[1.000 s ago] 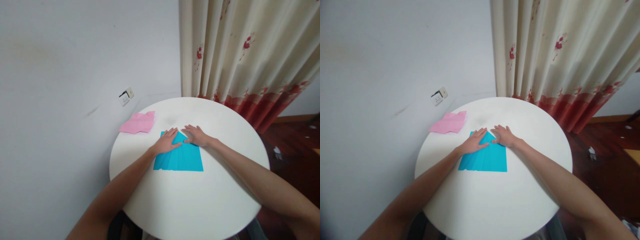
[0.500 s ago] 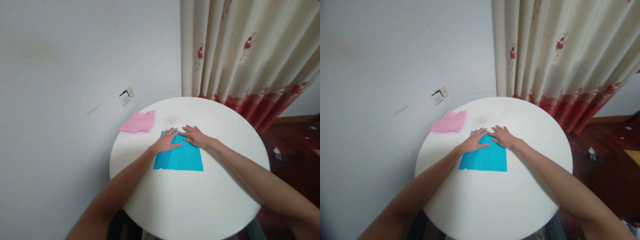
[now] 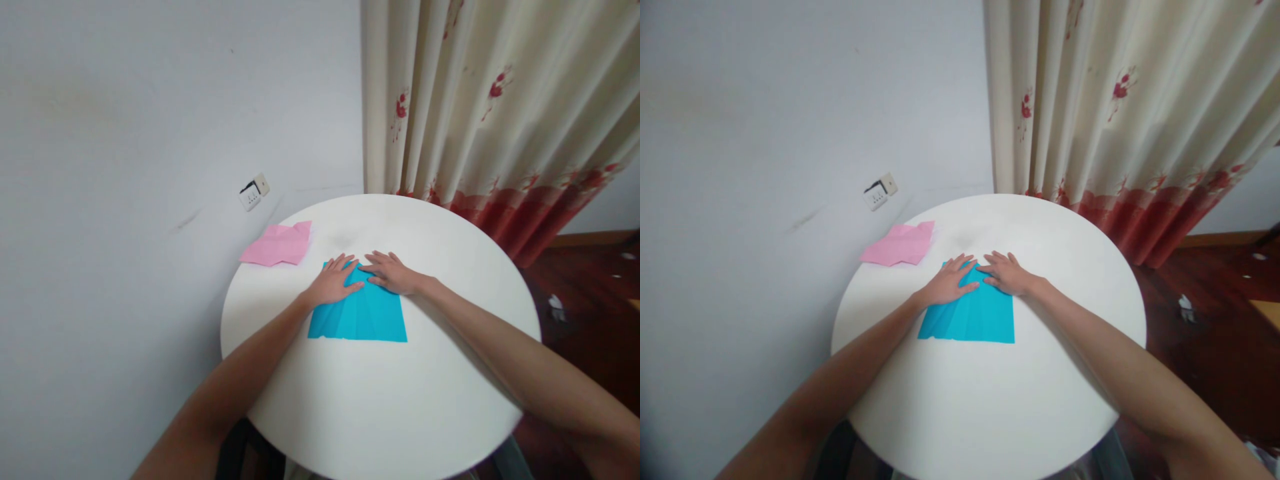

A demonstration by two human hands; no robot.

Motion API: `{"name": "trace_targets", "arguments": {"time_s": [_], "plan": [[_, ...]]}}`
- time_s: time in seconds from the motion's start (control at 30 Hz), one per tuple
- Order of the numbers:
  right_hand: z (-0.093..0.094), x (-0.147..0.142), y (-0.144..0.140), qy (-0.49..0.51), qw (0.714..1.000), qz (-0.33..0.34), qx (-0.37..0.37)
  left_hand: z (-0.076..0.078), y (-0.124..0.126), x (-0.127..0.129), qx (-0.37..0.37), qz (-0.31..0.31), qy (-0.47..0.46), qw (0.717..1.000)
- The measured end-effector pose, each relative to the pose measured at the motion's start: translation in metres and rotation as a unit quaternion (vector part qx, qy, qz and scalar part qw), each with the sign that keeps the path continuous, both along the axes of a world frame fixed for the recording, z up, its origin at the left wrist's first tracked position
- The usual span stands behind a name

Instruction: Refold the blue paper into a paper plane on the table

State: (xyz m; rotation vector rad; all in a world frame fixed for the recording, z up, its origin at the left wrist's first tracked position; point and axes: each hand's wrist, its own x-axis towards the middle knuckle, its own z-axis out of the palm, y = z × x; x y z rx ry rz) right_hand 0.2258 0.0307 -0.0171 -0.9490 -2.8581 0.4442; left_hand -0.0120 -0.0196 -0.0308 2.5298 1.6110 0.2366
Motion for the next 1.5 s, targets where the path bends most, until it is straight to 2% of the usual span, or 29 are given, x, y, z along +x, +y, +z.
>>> {"name": "trace_targets", "arguments": {"time_s": [0.3,0.5,0.83,1.23,1.37,1.5], "plan": [[0.001,-0.001,-0.002,0.006,1.0,-0.004,0.004,-0.001,0.001,-0.001,0.002,-0.003,0.001,1.0],[0.007,-0.007,-0.013,0.025,0.998,-0.049,0.016,0.0,0.002,-0.001,-0.004,0.001,-0.007,1.0],[0.005,0.001,-0.004,0.016,0.999,-0.012,-0.031,0.002,0.002,-0.004,-0.018,-0.006,-0.003,1.0],[0.003,0.015,0.01,0.004,0.996,-0.011,-0.093,0.007,0.001,-0.005,-0.039,-0.012,-0.019,0.999],[-0.003,0.021,0.018,0.041,0.995,-0.004,-0.096,0.007,0.0,-0.006,-0.036,-0.012,-0.024,0.999],[-0.003,0.019,0.024,0.153,0.986,-0.036,-0.055,0.008,0.0,-0.007,-0.038,-0.013,-0.028,0.999]]}}
